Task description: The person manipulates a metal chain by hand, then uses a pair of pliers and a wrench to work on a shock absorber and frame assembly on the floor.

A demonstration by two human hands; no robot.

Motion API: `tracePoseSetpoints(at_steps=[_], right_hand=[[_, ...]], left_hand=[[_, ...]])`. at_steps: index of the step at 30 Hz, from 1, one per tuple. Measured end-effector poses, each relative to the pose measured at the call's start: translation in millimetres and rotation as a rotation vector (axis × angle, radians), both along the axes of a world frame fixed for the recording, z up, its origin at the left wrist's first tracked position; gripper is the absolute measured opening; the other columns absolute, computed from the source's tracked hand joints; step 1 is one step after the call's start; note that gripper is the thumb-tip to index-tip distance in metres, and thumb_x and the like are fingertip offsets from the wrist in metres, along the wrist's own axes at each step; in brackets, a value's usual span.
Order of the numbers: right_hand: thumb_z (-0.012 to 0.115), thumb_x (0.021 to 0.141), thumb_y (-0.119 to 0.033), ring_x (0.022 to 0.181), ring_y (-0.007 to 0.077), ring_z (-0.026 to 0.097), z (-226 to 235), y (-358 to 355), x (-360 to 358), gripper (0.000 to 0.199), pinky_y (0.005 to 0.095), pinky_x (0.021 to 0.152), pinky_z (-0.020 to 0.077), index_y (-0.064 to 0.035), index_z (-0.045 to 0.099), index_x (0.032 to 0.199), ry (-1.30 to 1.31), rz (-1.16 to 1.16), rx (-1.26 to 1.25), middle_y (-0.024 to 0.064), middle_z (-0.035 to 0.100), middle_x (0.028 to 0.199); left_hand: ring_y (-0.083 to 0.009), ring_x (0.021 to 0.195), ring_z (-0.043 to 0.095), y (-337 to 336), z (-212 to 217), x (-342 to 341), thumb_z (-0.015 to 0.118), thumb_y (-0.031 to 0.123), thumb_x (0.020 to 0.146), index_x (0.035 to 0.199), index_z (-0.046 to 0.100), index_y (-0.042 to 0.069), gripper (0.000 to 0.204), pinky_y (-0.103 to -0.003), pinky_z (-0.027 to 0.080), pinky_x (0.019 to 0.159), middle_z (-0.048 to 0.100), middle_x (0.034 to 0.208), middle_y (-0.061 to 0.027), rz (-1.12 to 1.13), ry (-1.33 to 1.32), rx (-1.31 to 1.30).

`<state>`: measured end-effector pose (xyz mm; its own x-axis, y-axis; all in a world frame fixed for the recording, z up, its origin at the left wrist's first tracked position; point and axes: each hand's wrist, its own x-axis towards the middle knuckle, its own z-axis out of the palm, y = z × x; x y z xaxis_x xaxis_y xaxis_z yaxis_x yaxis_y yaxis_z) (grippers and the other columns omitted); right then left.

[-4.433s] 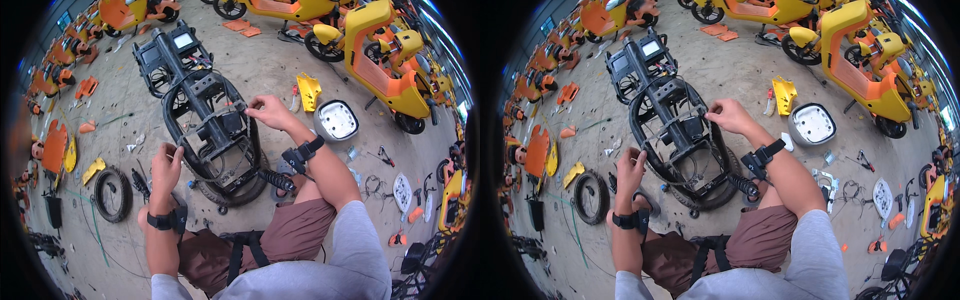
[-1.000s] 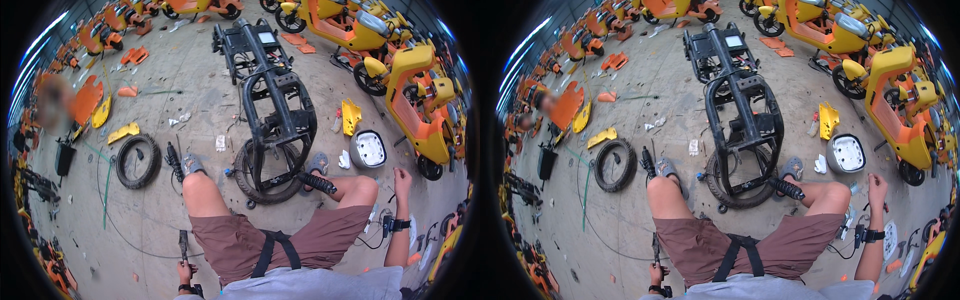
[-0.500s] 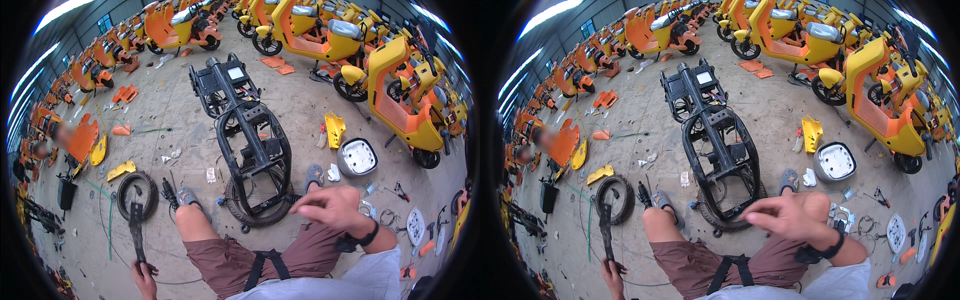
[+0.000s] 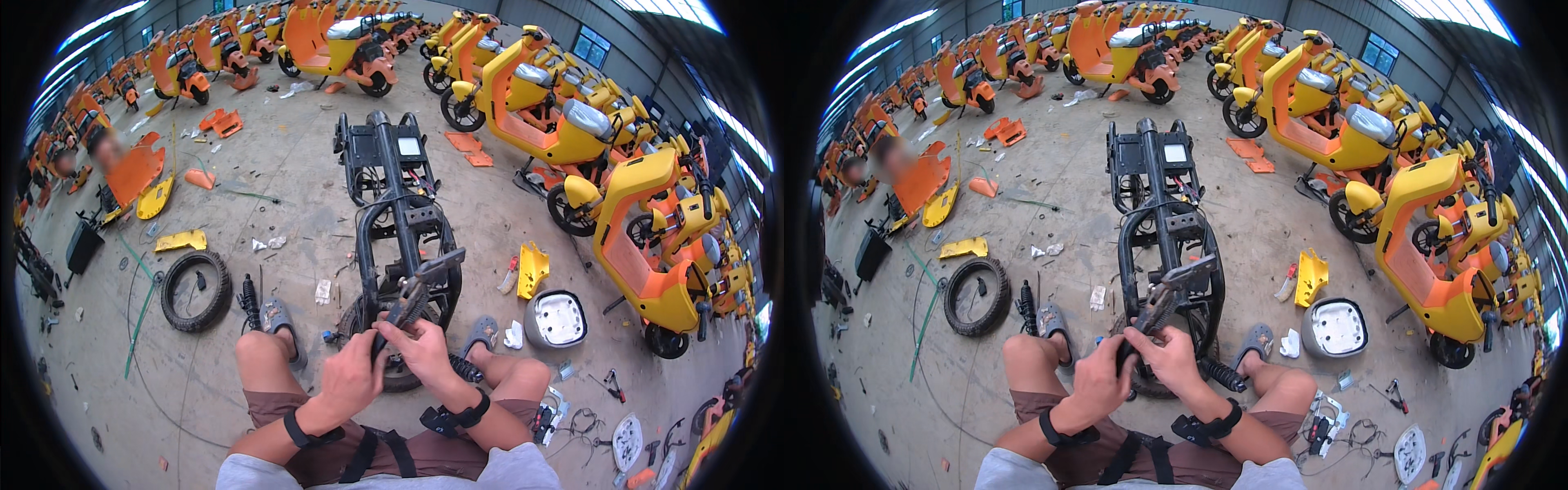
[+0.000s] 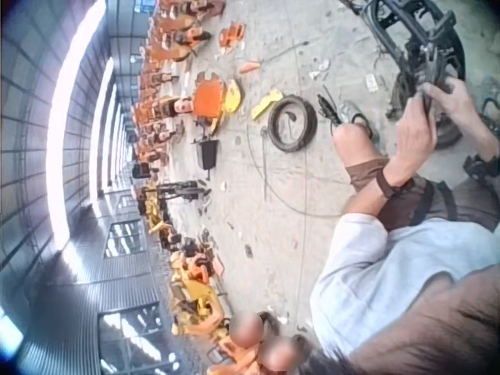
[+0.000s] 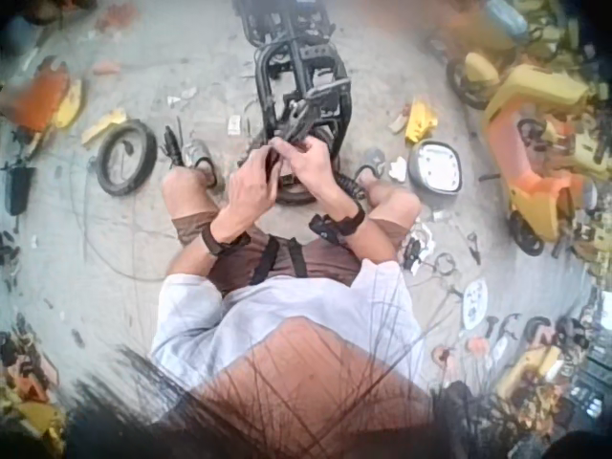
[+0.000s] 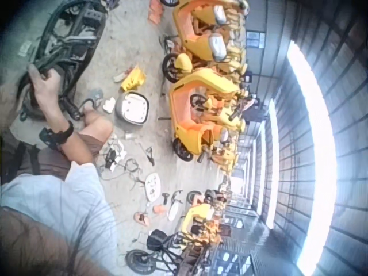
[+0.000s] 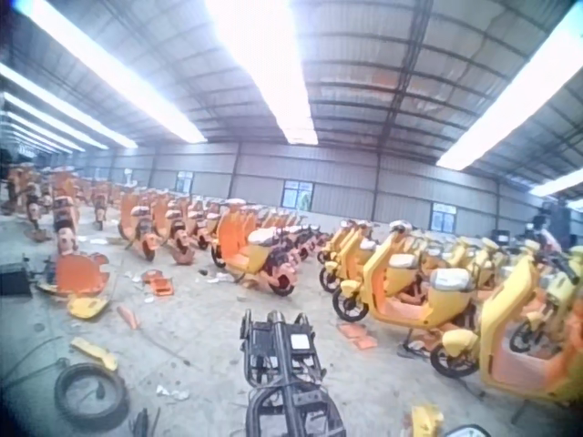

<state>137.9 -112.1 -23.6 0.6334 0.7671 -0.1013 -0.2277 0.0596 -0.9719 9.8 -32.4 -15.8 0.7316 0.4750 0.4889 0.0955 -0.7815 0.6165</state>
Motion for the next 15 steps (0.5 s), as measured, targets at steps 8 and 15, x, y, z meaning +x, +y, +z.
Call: tracePoseSetpoints(at_steps=[8, 15], right_hand=[[0.070, 0.088, -0.013, 0.085, 0.0095, 0.062, 11.0, -33.5, 35.4, 0.024, 0.0248, 0.078, 0.0503, 0.0047, 0.066, 0.104, -0.157, 0.147, -0.132, 0.0063, 0.068, 0.095], [0.076, 0.072, -0.014, 0.059, 0.0140, 0.063, 36.6, -39.5, 43.2, 0.033, 0.0259, 0.051, 0.0439, -0.0030, 0.070, 0.102, -1.179, -0.062, -0.140, 0.0091, 0.069, 0.077]], left_hand=[[-0.0256, 0.100, 0.062, 30.7, 15.4, -23.4, 0.059, 0.010, 0.093, 0.137, 0.036, -0.001, 0.051, -0.034, 0.049, 0.088, 0.058, 0.115, -0.0169, -0.237, -0.026, -0.592], [-0.0321, 0.078, 0.068, 77.4, 55.0, -12.5, 0.032, 0.045, 0.103, 0.134, 0.041, 0.001, 0.055, -0.037, 0.057, 0.058, 0.064, 0.099, -0.0242, -0.440, 0.087, -1.555]])
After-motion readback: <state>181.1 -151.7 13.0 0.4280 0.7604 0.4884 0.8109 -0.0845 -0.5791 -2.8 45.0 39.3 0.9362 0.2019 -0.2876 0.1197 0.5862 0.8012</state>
